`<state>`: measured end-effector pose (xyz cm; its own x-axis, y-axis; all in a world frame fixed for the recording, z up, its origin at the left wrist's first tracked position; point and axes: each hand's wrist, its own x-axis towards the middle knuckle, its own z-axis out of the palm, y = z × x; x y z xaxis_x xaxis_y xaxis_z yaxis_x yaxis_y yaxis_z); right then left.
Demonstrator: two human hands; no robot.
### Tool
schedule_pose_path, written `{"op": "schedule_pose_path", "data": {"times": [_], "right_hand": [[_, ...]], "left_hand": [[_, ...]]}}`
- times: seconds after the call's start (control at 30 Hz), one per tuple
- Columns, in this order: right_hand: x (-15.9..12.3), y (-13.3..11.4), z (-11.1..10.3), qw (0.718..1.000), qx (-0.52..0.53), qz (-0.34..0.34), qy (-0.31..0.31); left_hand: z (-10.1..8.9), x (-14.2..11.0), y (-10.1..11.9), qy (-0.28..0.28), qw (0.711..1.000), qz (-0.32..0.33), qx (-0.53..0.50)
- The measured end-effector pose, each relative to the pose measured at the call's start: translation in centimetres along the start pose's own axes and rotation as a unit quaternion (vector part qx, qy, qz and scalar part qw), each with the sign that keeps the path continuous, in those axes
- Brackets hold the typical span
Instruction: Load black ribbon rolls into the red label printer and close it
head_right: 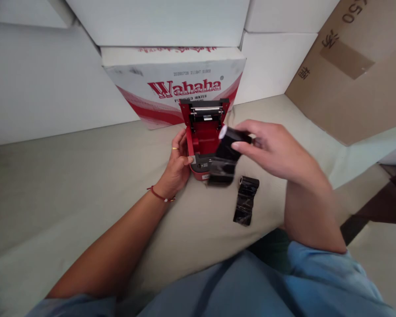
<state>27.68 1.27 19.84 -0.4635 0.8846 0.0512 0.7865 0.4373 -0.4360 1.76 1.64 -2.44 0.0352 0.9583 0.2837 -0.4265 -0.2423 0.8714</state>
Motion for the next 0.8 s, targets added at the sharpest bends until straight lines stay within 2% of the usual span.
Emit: {"op": "schedule_pose_path", "data": {"times": [0.07,0.13,0.23,0.3,0.33,0.43,0.5,0.7,0.8], "right_hand": [[-1.6,3.0,-1.6,0.999,-0.021,0.033,-0.01],[-2.2,6.5,-2.0,0.993,-0.072,0.083,-0.04],[-2.0,10.7,-0.5,0.972,-0.144,0.141,-0.12],[-2.0,11.7,1.3,0.962,-0.167,0.154,-0.15],[-2.1,11.7,2.1,0.964,-0.168,0.15,-0.142],[-3.5,10.3,3.6,0.984,-0.123,0.114,-0.063],[-4.7,9.0,4.3,0.992,-0.078,0.09,-0.05],[-7.0,7.7,7.2,0.979,-0.093,0.081,-0.161],[-7.3,6.8,7.2,0.976,-0.083,0.078,-0.185]], "left_hand": [[-0.1,0.0,0.0,0.0,1.0,-0.002,-0.005],[-0.1,0.0,0.1,0.0,1.0,-0.01,-0.009],[-0.2,0.0,0.3,0.0,1.0,-0.016,-0.009],[-0.2,0.1,0.4,0.0,1.0,-0.018,-0.01],[-0.2,0.1,0.4,0.0,1.0,-0.018,-0.011],[-0.3,0.2,0.4,0.003,1.0,-0.012,-0.013],[-0.3,0.2,0.4,0.004,1.0,-0.007,-0.011],[-0.2,0.1,0.4,-0.002,1.0,-0.007,-0.007],[-0.2,0.0,0.5,0.002,1.0,-0.011,-0.01]]}}
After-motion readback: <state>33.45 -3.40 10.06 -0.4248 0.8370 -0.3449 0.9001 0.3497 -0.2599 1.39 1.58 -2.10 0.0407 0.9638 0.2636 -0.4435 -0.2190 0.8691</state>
